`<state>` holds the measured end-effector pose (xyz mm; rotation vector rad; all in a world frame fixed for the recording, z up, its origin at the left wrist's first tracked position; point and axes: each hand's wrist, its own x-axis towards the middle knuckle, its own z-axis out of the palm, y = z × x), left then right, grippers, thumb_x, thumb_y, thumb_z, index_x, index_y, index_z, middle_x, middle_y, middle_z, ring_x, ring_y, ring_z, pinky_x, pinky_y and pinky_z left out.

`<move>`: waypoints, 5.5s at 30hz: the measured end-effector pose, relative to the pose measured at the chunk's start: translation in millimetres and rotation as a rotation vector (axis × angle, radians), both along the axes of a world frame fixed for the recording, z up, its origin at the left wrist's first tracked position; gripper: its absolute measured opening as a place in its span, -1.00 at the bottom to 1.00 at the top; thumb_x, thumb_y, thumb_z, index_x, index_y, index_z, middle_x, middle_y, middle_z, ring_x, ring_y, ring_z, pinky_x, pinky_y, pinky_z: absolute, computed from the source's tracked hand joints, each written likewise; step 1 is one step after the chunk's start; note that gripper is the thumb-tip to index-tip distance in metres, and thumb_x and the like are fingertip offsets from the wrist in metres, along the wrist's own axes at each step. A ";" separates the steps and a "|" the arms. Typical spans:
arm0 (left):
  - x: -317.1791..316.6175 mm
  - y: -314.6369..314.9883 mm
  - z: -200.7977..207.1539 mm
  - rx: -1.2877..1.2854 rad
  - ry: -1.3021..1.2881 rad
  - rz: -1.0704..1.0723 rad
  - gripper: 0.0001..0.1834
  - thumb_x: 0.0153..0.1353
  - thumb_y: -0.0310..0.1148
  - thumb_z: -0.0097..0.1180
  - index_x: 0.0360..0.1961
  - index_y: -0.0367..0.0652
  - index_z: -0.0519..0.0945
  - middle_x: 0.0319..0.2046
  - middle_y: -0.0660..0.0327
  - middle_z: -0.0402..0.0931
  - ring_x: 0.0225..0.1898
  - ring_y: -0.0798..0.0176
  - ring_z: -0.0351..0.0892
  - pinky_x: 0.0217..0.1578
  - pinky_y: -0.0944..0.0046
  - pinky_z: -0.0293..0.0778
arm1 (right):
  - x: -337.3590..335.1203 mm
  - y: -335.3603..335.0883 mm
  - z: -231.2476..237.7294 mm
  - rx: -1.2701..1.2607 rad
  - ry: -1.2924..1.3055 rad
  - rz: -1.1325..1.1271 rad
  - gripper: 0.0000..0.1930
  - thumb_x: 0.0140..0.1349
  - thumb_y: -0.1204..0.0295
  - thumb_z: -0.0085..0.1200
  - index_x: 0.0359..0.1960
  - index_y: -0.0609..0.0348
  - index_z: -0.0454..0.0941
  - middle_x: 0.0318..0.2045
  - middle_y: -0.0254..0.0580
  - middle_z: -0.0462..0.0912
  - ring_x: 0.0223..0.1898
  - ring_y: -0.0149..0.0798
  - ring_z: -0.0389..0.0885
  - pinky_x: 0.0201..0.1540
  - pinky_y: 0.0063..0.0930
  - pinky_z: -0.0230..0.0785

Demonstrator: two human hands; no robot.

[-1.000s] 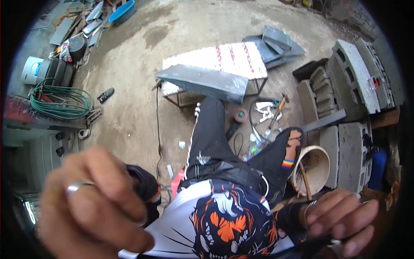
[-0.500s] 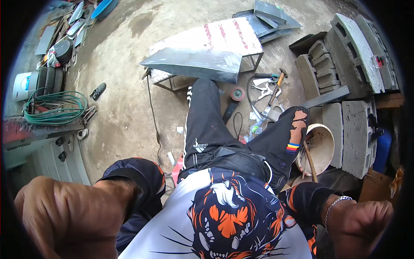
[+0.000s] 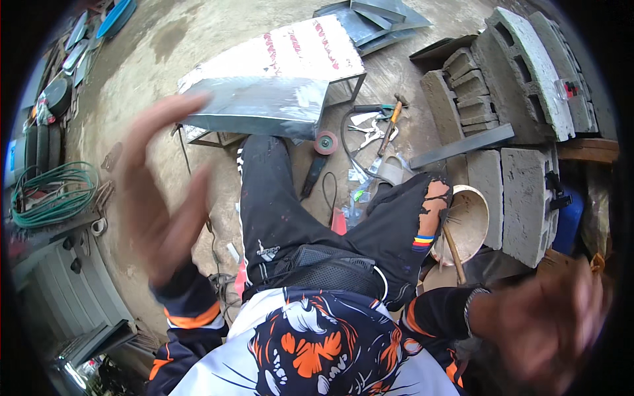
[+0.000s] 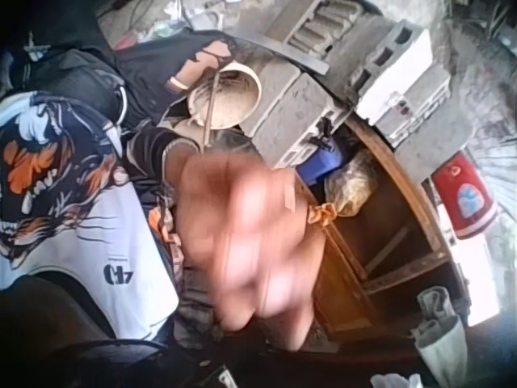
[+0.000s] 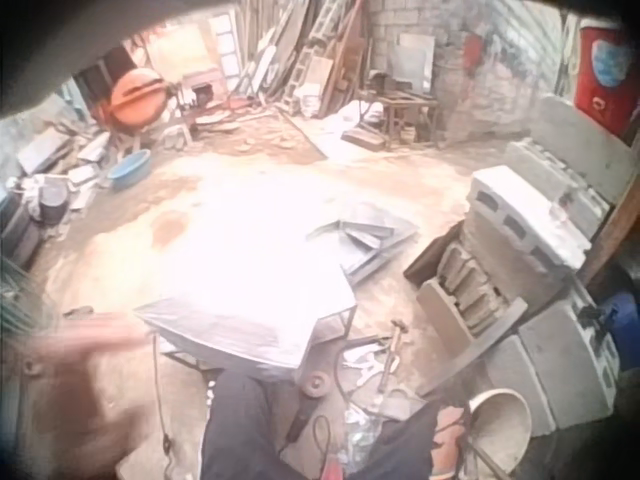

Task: The person cuts and welds metal sheet components using an angle grinder and an arc welder with a welding rod.

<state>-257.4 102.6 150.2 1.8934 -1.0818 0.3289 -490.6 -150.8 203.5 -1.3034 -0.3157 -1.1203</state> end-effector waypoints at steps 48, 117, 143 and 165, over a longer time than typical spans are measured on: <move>235.8 -142.1 -207.4 0.542 -0.317 0.451 -0.66 -0.21 -0.32 0.28 -0.29 0.05 0.62 -0.28 0.29 0.56 -0.10 0.09 0.55 0.21 -0.05 0.28 | 137.6 -166.5 -730.3 0.189 1.804 -0.899 -0.65 0.01 0.45 0.18 -0.19 0.47 0.55 -0.22 0.32 0.67 -0.07 0.29 0.65 0.02 -0.03 0.46; 246.8 -145.3 -200.3 0.539 -0.326 0.381 -0.52 -0.25 -0.54 0.18 -0.17 -0.02 0.57 -0.18 0.23 0.57 0.01 0.05 0.50 0.19 0.06 0.26 | 217.0 -145.4 -624.4 1.173 1.001 -0.727 -0.79 0.22 0.42 0.26 -0.20 0.19 0.51 -0.37 -0.20 0.58 -0.38 -0.22 0.58 -0.43 -0.13 0.56; 236.9 -133.3 -200.3 0.685 -0.326 0.283 -0.44 -0.09 -0.39 0.35 0.03 0.03 0.50 -0.16 0.15 0.51 0.01 0.05 0.51 0.21 -0.07 0.26 | 148.2 -85.2 -325.6 0.618 1.223 -0.017 -0.81 0.46 0.27 -0.03 -0.08 0.10 0.42 -0.52 -0.36 0.49 -0.64 -0.51 0.41 -0.64 -0.60 0.29; 241.7 -142.9 -201.3 0.770 -0.373 0.376 -0.48 -0.13 -0.41 0.33 -0.05 -0.02 0.51 -0.17 0.20 0.55 -0.06 0.07 0.55 0.08 0.03 0.36 | 181.8 -98.9 -348.2 0.548 1.327 -0.062 -0.50 0.46 0.24 -0.10 0.39 0.05 0.28 -0.57 -0.38 0.46 -0.72 -0.52 0.38 -0.76 -0.56 0.25</move>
